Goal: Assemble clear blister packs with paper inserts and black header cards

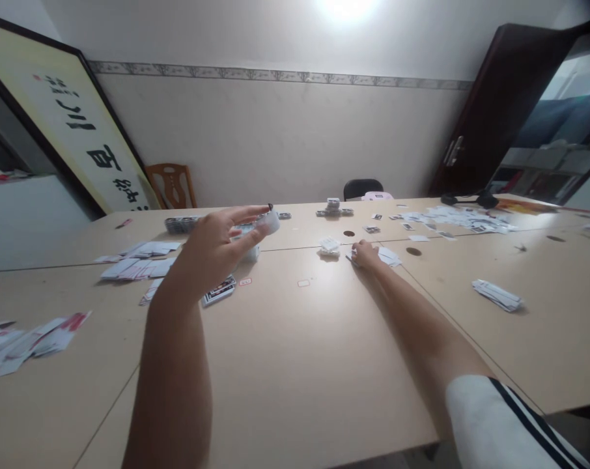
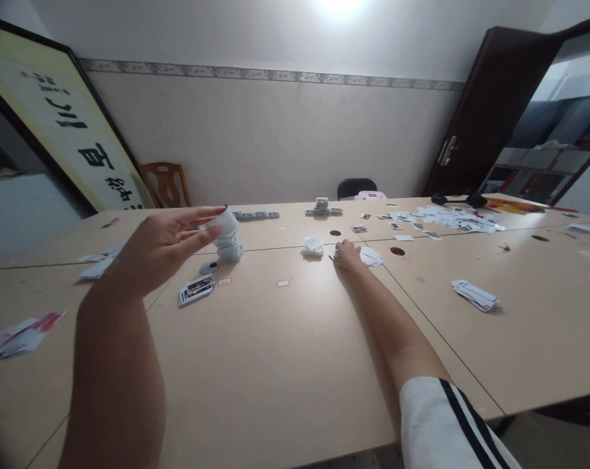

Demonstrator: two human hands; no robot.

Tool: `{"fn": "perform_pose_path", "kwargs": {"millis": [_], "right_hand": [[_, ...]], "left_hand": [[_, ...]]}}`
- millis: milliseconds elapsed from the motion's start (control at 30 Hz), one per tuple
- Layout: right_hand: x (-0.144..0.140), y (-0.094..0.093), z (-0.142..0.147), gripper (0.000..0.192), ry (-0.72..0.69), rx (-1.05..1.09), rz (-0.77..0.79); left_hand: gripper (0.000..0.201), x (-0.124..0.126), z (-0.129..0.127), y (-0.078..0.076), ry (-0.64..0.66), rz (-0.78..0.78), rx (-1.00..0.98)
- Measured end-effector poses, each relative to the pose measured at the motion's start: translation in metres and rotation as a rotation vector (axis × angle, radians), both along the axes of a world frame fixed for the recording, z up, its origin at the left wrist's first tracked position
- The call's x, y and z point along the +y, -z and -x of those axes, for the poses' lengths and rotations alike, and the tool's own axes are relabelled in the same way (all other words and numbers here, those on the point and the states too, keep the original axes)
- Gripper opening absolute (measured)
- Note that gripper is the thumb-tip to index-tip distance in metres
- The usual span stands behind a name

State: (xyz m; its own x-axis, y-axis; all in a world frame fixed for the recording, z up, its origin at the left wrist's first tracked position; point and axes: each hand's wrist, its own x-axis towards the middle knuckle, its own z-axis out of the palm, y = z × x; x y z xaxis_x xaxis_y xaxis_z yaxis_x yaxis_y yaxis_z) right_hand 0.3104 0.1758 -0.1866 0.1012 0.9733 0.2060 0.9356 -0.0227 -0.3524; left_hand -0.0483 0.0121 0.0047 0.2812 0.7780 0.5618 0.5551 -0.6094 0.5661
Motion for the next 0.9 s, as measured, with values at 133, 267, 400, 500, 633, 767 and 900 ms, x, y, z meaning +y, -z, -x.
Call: {"fn": "perform_pose_path", "kwargs": {"millis": [133, 267, 400, 500, 633, 767, 900], "right_hand": [[-0.012, -0.03, 0.028, 0.028, -0.015, 0.174, -0.177], [-0.038, -0.083, 0.075, 0.023, -0.166, 0.409, -0.351], [-0.082, -0.123, 0.126, 0.033, -0.444, 0.81, -0.453], [-0.103, -0.14, 0.15, 0.039, -0.407, 0.829, -0.514], [-0.103, -0.154, 0.162, 0.039, -0.404, 0.81, -0.338], [-0.093, -0.158, 0.164, 0.024, -0.481, 0.942, -0.186], [-0.089, -0.153, 0.164, 0.013, -0.488, 1.002, -0.167]], "left_hand": [[0.047, 0.007, -0.017, 0.007, -0.076, -0.015, 0.121], [0.039, 0.017, -0.036, 0.017, -0.199, -0.118, 0.298], [0.039, 0.026, -0.044, 0.027, -0.265, -0.163, 0.349], [0.037, 0.026, -0.048, 0.03, -0.321, -0.19, 0.363], [0.035, 0.022, -0.054, 0.032, -0.385, -0.22, 0.387], [0.033, 0.02, -0.057, 0.033, -0.439, -0.248, 0.373], [0.038, 0.021, -0.059, 0.035, -0.445, -0.259, 0.37]]}}
